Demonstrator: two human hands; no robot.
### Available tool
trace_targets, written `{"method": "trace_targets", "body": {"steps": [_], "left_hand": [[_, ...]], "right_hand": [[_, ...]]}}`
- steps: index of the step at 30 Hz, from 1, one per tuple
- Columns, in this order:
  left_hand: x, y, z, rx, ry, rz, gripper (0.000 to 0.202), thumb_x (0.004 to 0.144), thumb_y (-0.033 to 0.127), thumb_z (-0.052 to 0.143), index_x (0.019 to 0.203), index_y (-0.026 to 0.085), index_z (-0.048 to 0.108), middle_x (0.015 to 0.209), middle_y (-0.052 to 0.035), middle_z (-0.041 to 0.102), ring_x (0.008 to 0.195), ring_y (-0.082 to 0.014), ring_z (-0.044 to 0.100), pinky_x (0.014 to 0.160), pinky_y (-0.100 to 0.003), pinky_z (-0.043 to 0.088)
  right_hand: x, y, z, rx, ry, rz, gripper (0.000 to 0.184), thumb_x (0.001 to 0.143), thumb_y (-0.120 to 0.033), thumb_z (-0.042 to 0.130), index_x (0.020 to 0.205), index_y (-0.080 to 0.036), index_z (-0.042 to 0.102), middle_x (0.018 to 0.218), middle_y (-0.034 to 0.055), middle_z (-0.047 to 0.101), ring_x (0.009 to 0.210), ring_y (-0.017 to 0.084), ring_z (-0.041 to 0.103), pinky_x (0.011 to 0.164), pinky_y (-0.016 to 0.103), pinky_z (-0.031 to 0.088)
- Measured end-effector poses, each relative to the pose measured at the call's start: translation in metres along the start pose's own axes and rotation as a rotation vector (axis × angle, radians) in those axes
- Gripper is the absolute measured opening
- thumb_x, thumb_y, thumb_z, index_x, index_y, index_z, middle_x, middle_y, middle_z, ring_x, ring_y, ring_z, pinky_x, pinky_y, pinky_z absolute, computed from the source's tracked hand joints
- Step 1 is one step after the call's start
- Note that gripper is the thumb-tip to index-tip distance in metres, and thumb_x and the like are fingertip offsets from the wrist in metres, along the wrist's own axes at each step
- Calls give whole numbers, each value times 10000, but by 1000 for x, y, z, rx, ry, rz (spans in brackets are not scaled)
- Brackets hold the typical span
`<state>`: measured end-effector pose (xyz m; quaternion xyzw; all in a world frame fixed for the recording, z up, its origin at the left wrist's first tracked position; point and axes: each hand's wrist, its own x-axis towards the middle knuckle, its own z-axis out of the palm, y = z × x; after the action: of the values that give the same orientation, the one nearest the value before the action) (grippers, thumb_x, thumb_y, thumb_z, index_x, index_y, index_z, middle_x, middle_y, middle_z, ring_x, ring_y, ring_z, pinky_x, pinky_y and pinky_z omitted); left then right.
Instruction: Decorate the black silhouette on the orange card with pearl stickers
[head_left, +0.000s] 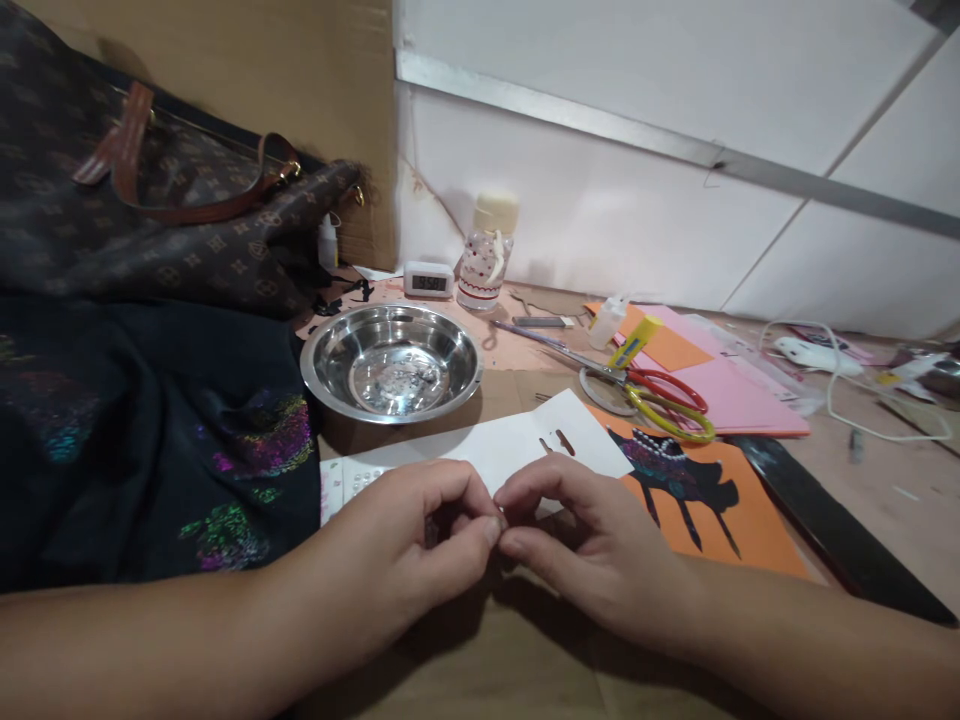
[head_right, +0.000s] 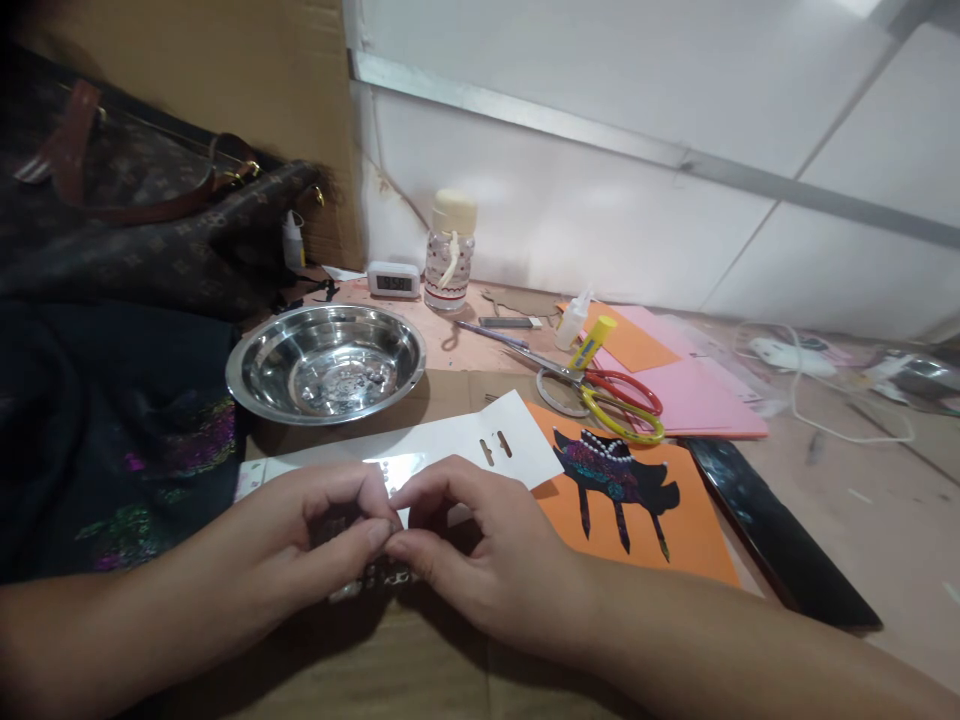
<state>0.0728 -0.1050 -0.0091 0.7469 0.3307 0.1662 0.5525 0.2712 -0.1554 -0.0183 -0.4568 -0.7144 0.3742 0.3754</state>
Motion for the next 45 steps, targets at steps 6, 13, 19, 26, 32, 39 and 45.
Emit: {"method": "trace_targets", "body": {"steps": [6,13,19,26,32,39,45], "left_hand": [[3,-3,0,73,15,-8,208,891,339,491,767,199,581,742,5,616,706,-166,551,610,-249,412],[3,-1,-1,151,36,37,213,897,302,501,759,193,623,724,3,636,683,-164,575,608,-251,419],[-3,0,-1,201,59,102,226,900,286,490,742,197,625,703,7,624,654,-158,571,588,-255,408],[-4,-2,0,155,58,153,211,948,277,505,825,204,660,799,8,672,747,-156,626,669,-252,455],[-5,-2,-1,175,76,184,212,974,276,507,834,207,651,811,15,671,765,-151,627,693,-250,463],[-2,-3,-2,204,44,122,215,952,270,508,803,196,645,760,11,646,710,-155,598,644,-255,445],[0,-2,-2,138,38,119,209,925,249,493,801,199,653,769,14,664,726,-153,609,651,-240,447]], "right_hand": [[0,-2,-1,-190,80,-63,58,908,-217,668,945,-211,712,807,21,779,696,143,720,638,215,571],[0,-1,-2,-293,99,-159,83,923,-201,650,886,-206,725,762,22,773,658,135,701,629,212,545],[-2,-3,-2,-219,76,-140,38,927,-234,661,918,-218,695,798,20,772,687,141,707,645,221,561],[-1,-2,-4,-180,75,-133,24,927,-217,675,914,-226,693,826,16,782,724,142,727,689,222,585],[1,-4,-5,-171,80,-58,62,925,-226,656,932,-230,717,823,13,792,711,154,739,664,226,596],[2,0,-6,-327,67,-184,104,948,-231,645,925,-221,746,817,26,799,698,148,725,666,228,562],[2,0,-7,-318,70,-181,126,955,-231,613,943,-228,738,811,21,795,695,145,723,658,223,562]]}}
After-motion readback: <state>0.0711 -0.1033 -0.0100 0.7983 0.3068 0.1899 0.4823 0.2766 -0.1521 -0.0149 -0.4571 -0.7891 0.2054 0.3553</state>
